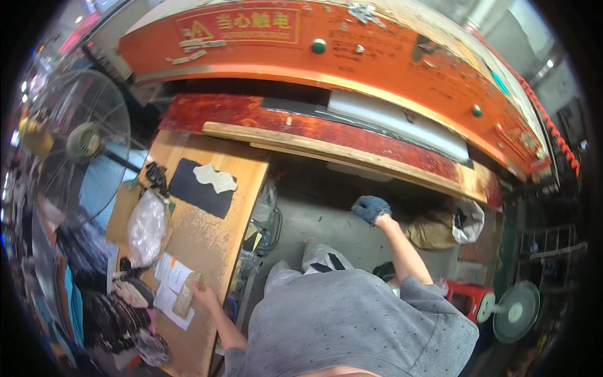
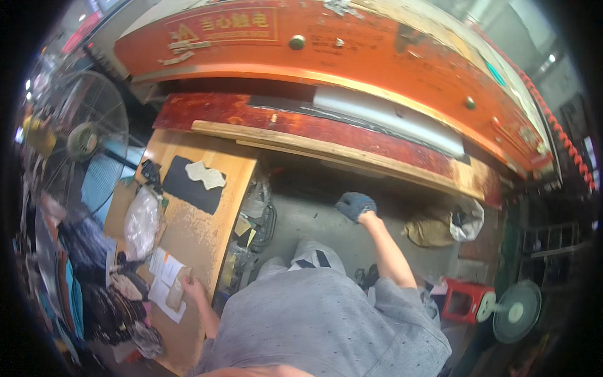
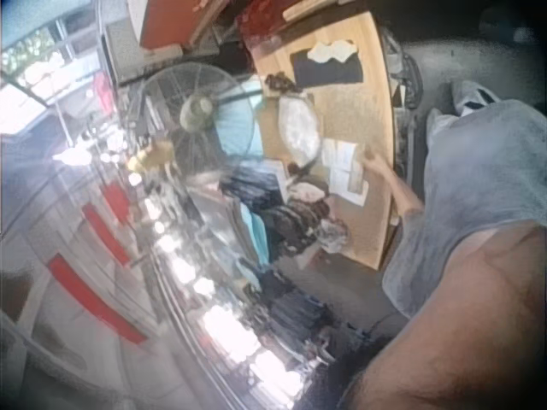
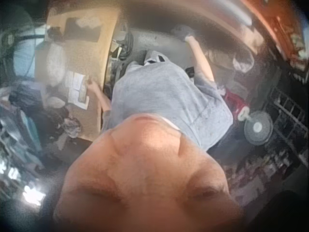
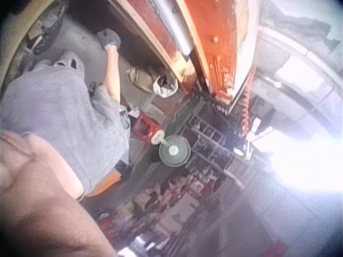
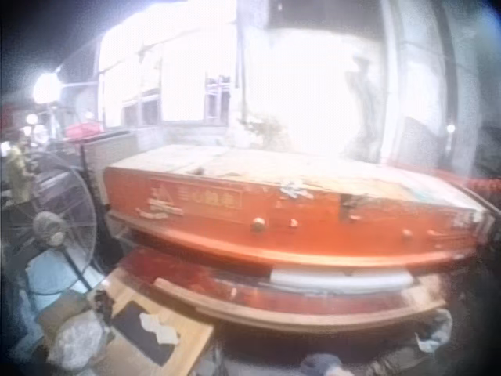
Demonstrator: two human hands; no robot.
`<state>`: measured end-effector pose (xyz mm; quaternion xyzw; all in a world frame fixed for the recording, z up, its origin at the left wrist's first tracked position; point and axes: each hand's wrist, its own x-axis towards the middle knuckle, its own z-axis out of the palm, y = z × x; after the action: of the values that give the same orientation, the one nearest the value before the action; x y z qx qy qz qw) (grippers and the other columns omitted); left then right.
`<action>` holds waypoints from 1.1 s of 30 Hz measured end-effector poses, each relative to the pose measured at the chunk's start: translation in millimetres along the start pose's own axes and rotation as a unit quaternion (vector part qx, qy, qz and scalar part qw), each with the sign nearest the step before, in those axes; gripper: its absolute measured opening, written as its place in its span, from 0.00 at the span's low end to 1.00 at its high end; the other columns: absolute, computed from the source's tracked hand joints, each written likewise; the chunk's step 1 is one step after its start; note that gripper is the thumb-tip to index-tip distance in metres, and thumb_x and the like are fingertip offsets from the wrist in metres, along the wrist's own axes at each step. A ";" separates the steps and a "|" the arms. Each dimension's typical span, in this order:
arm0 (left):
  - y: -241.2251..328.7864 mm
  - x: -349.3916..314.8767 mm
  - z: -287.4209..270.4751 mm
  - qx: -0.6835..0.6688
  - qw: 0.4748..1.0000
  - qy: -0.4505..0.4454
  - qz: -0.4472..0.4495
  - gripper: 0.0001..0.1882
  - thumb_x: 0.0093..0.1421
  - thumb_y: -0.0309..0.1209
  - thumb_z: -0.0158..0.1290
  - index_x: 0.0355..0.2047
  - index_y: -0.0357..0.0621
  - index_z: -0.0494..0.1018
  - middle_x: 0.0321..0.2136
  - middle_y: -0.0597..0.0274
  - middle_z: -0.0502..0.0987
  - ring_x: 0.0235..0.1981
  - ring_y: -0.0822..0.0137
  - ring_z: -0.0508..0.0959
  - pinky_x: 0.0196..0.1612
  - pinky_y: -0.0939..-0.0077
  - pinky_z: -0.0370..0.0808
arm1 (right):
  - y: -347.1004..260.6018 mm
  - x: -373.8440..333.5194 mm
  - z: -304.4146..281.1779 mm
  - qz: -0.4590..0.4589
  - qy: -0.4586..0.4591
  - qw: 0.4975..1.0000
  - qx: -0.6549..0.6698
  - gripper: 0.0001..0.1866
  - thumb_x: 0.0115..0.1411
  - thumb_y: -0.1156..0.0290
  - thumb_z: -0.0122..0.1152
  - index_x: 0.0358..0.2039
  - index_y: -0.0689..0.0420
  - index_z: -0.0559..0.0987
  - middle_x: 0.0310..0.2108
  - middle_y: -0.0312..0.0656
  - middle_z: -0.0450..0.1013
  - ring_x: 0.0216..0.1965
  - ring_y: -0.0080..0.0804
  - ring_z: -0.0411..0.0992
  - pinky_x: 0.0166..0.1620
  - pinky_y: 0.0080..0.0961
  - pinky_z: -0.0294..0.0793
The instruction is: The person retrieves a metal stencil and a white sheet, then uses a cutting tool to trace and cut shapes from the sheet. They place the cut pieces aside and later handle a yellow sheet, cutting additional shapes and arranging them on the work surface.
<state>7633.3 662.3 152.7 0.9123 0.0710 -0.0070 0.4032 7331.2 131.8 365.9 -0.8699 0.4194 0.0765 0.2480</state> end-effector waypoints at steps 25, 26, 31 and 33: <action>490.1 -135.8 244.1 0.037 0.752 -0.226 0.618 0.18 0.54 0.44 0.57 0.43 0.52 0.75 0.48 0.60 0.70 0.56 0.56 0.63 0.55 0.55 0.59 | 87.9 9.8 -70.2 0.086 0.443 0.888 -0.094 0.19 0.48 0.53 0.62 0.38 0.49 0.79 0.39 0.40 0.75 0.44 0.43 0.71 0.46 0.43 0.69; 488.1 -139.0 247.6 0.016 0.763 -0.213 0.610 0.19 0.54 0.45 0.56 0.44 0.53 0.74 0.47 0.60 0.69 0.55 0.56 0.63 0.55 0.55 0.59 | 93.6 12.1 -72.0 0.081 0.435 0.891 -0.101 0.20 0.48 0.52 0.62 0.38 0.49 0.79 0.39 0.40 0.74 0.45 0.42 0.70 0.46 0.43 0.68; 495.3 -152.2 248.5 0.125 0.748 -0.147 0.635 0.21 0.58 0.50 0.50 0.46 0.54 0.75 0.45 0.60 0.70 0.53 0.57 0.64 0.53 0.54 0.60 | 102.7 10.3 -81.3 0.037 0.406 0.904 -0.129 0.21 0.48 0.49 0.61 0.38 0.49 0.79 0.37 0.39 0.74 0.44 0.39 0.70 0.45 0.41 0.66; 509.1 -153.1 249.9 0.169 0.751 -0.159 0.618 0.22 0.59 0.52 0.47 0.45 0.54 0.76 0.44 0.60 0.71 0.51 0.57 0.65 0.52 0.55 0.61 | 101.1 10.2 -89.2 0.056 0.358 0.923 -0.127 0.22 0.49 0.47 0.58 0.37 0.48 0.79 0.37 0.40 0.74 0.43 0.40 0.71 0.44 0.41 0.67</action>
<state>7561.7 120.8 368.8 0.7965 -0.5754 0.0869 0.1640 7253.4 27.4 402.5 -0.8384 0.5154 -0.1736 -0.0360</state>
